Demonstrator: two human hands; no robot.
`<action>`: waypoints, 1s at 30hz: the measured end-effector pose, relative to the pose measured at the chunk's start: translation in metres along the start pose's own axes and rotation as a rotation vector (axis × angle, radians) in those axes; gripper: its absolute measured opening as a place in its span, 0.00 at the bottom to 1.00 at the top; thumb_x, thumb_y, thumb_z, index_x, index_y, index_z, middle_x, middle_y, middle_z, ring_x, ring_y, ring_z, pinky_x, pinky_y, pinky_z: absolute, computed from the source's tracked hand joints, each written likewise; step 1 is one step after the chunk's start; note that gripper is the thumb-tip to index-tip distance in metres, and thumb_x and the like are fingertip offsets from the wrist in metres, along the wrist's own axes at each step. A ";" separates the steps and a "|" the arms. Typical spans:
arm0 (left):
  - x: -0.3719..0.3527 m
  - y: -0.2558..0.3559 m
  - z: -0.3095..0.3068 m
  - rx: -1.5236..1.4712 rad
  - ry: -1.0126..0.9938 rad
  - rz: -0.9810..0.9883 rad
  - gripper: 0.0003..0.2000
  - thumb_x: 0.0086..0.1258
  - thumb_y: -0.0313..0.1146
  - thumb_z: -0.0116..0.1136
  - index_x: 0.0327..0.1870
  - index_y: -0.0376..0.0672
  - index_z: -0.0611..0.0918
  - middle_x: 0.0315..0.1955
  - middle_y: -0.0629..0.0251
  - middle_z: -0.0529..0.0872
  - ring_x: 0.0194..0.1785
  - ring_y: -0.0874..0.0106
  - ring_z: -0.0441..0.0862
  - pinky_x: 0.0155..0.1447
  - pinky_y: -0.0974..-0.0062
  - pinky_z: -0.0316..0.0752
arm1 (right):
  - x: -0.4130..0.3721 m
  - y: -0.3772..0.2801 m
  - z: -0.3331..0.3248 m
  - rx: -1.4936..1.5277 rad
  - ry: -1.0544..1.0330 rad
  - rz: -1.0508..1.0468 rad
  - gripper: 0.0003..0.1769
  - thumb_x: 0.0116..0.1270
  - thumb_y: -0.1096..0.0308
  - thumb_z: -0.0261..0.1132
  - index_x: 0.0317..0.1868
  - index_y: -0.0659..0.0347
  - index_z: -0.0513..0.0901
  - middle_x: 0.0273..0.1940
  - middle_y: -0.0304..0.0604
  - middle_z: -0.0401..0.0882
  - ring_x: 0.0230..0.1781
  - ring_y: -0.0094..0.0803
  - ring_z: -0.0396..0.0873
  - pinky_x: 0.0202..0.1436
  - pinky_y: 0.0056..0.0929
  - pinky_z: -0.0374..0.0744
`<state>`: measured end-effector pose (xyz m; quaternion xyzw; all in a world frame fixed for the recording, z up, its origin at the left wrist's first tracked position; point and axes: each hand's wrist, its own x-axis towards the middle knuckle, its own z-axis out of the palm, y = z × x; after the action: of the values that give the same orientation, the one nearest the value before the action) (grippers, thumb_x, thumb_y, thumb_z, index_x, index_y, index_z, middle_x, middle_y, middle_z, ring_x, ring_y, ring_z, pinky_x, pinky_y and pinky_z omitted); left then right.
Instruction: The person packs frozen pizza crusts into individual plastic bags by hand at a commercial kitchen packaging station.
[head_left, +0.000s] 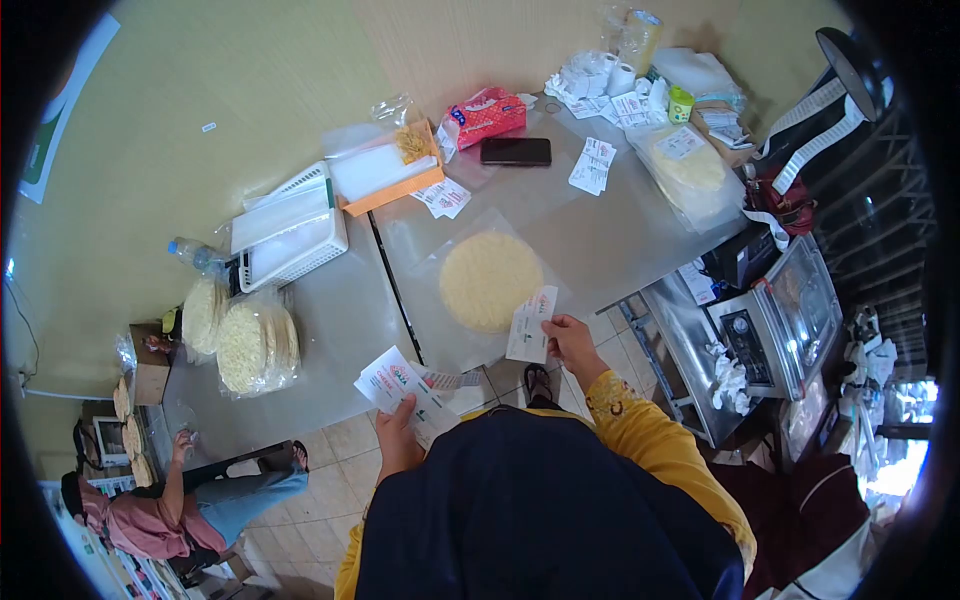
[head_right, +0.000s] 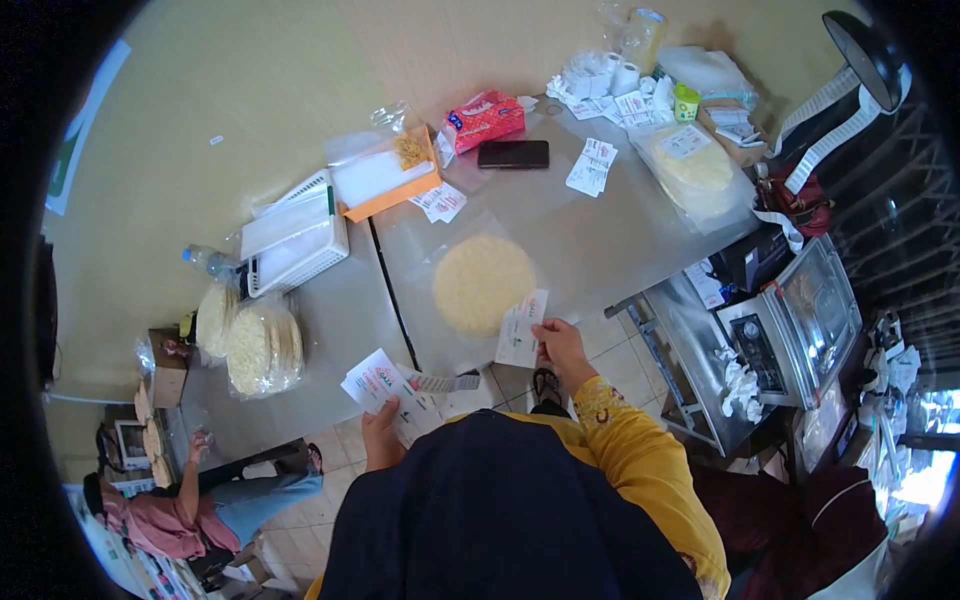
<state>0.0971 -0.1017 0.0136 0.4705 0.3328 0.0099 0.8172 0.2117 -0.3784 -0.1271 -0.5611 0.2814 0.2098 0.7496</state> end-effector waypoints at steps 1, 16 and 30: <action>0.002 -0.002 -0.002 0.019 0.010 0.014 0.14 0.65 0.23 0.53 0.52 0.34 0.74 0.44 0.53 0.84 0.45 0.61 0.82 0.53 0.63 0.76 | 0.004 -0.001 0.002 0.011 -0.011 0.011 0.06 0.63 0.71 0.64 0.37 0.61 0.77 0.23 0.35 0.74 0.16 0.22 0.71 0.18 0.21 0.71; 0.004 -0.001 0.006 0.032 -0.010 -0.001 0.18 0.66 0.24 0.51 0.57 0.31 0.69 0.46 0.49 0.83 0.49 0.60 0.81 0.56 0.64 0.74 | 0.001 0.009 0.038 0.064 -0.369 0.083 0.08 0.68 0.72 0.59 0.46 0.62 0.75 0.35 0.43 0.81 0.29 0.30 0.81 0.32 0.30 0.82; -0.006 0.001 0.013 0.001 0.083 0.034 0.19 0.67 0.22 0.48 0.59 0.34 0.65 0.47 0.47 0.82 0.50 0.59 0.80 0.57 0.63 0.73 | 0.014 0.005 0.059 0.256 -0.255 0.130 0.05 0.66 0.69 0.59 0.38 0.61 0.75 0.28 0.43 0.79 0.24 0.30 0.80 0.29 0.32 0.80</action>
<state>0.1001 -0.1132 0.0215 0.4756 0.3584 0.0434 0.8021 0.2298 -0.3209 -0.1270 -0.4109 0.2442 0.2895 0.8293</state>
